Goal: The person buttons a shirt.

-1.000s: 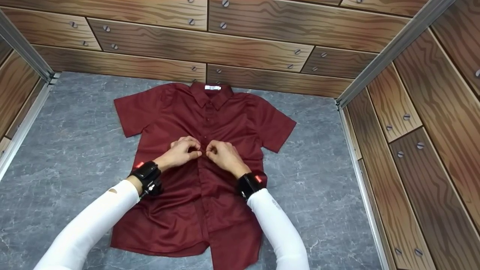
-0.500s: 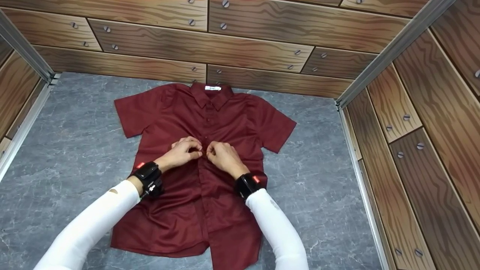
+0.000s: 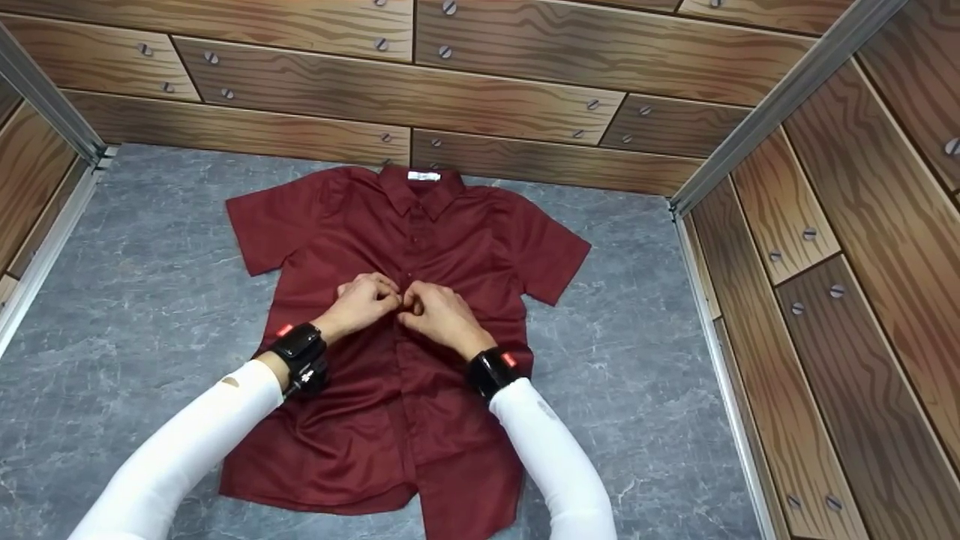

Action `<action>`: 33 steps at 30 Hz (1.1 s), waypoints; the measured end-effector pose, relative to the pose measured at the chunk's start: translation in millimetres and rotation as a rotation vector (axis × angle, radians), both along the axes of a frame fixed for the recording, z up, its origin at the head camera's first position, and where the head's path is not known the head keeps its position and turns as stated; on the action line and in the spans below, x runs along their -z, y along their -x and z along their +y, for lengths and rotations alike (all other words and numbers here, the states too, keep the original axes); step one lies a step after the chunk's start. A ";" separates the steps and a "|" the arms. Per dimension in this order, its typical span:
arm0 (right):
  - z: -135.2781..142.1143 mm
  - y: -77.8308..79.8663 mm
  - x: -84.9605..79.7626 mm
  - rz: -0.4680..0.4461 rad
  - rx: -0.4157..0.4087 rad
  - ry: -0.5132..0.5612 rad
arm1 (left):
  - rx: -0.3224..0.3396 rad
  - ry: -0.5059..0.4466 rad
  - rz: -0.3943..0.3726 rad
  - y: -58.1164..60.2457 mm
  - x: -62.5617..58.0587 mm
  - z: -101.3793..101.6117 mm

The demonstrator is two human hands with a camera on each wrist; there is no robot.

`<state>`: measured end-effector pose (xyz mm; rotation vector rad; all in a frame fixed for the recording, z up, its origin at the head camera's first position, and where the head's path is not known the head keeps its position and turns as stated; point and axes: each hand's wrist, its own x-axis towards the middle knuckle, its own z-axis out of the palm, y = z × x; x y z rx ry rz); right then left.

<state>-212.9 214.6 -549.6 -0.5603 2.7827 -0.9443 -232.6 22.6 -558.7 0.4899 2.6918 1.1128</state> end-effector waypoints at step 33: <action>81.0 -26.8 -8.5 -0.236 0.062 -0.440 | 0.116 0.368 -0.027 -2.6 9.4 -97.2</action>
